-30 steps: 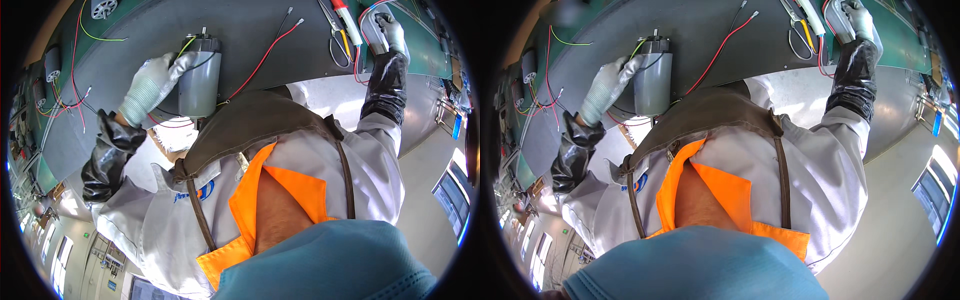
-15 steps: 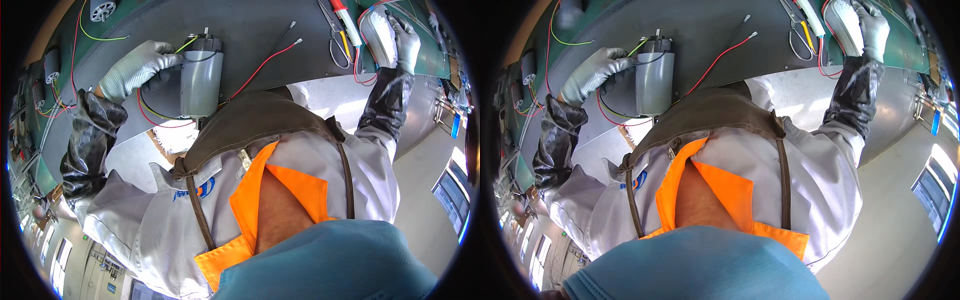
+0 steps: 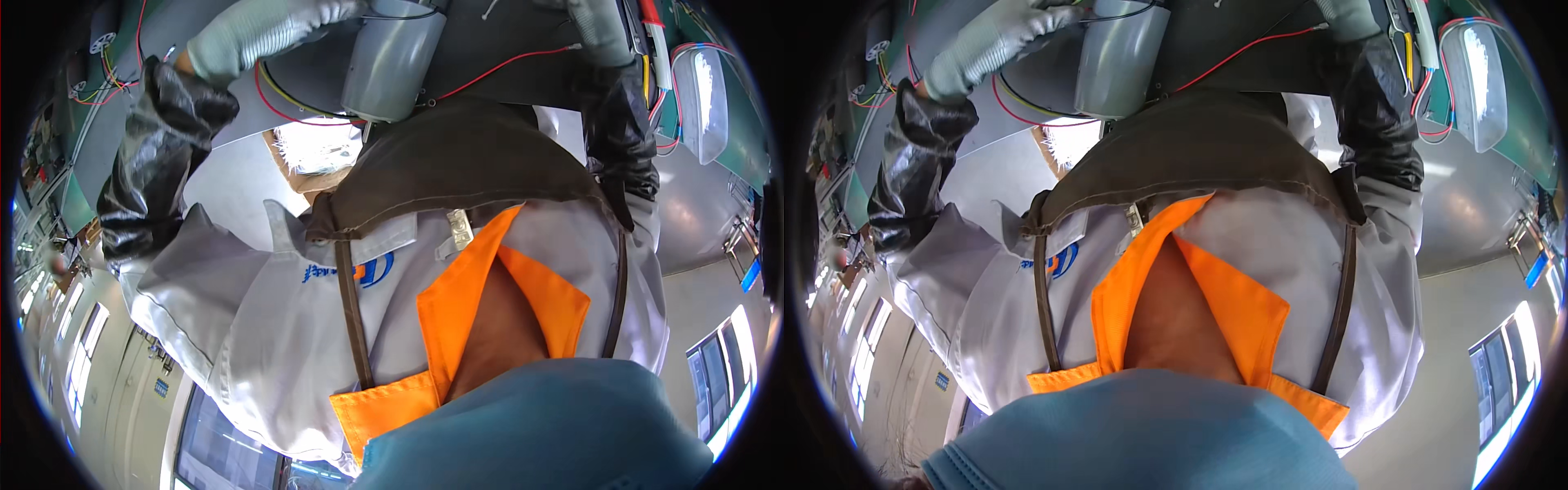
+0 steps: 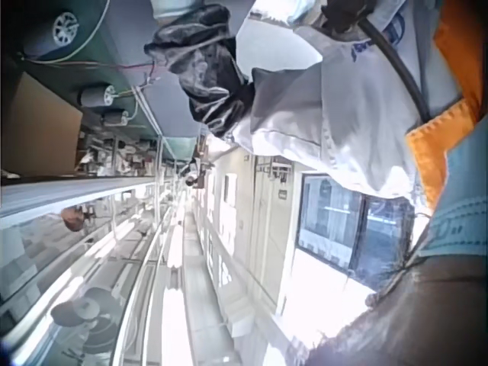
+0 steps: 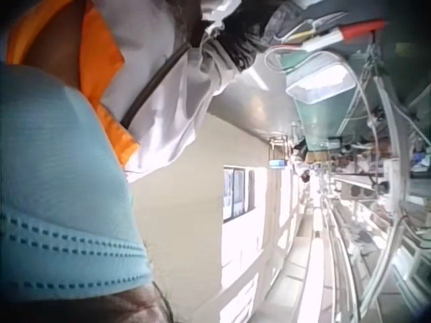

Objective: Connecting wires and applying heat treatment to electrical motor components on an assembly line.

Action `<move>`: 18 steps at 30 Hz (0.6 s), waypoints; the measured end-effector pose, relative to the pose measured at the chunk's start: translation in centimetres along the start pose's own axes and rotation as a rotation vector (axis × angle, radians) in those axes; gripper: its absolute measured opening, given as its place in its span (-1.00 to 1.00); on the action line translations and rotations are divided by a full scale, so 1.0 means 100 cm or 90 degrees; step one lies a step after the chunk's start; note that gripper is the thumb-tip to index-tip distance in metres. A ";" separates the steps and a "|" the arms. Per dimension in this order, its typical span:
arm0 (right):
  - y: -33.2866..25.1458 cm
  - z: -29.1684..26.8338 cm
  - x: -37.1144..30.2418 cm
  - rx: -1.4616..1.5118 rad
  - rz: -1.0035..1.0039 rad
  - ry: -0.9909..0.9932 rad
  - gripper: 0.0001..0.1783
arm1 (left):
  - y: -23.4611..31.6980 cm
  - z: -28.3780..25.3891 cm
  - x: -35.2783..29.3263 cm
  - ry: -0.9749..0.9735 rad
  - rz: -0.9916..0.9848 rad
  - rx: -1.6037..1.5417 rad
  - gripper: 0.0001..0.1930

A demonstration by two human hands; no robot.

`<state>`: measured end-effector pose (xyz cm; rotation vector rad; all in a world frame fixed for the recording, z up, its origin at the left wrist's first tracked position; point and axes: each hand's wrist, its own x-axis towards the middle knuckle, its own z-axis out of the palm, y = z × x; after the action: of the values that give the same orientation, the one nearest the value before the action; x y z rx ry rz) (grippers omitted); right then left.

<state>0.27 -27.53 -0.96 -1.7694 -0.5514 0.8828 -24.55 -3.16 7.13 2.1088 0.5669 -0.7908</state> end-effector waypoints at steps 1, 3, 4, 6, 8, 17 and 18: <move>-0.015 0.006 -0.002 -0.172 0.070 0.079 -0.70 | -0.006 0.004 0.000 0.054 0.014 0.026 -0.63; -0.002 0.004 -0.009 -0.211 -0.076 0.086 -0.73 | -0.006 0.008 -0.005 0.059 -0.034 0.000 -0.65; 0.002 0.002 -0.012 -0.248 -0.225 0.099 -0.75 | -0.010 0.009 -0.005 0.060 -0.022 -0.013 -0.66; -0.007 0.003 -0.021 -0.397 -0.344 -0.021 -0.72 | -0.007 0.007 -0.006 0.061 -0.011 -0.025 -0.66; -0.010 0.027 -0.018 -0.585 -0.559 -0.141 -0.67 | -0.001 0.002 -0.013 0.038 -0.055 -0.035 -0.67; -0.005 0.045 -0.001 -0.855 -0.626 -0.247 -0.85 | 0.001 0.000 -0.003 0.007 -0.004 -0.048 -0.66; -0.006 0.039 0.002 -0.748 -0.631 -0.234 -0.86 | -0.003 0.001 -0.004 0.017 -0.015 -0.053 -0.66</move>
<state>-2.66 -24.88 -1.21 -1.8584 -2.2752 0.0851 -25.05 -3.14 7.19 2.0420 0.6296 -0.7404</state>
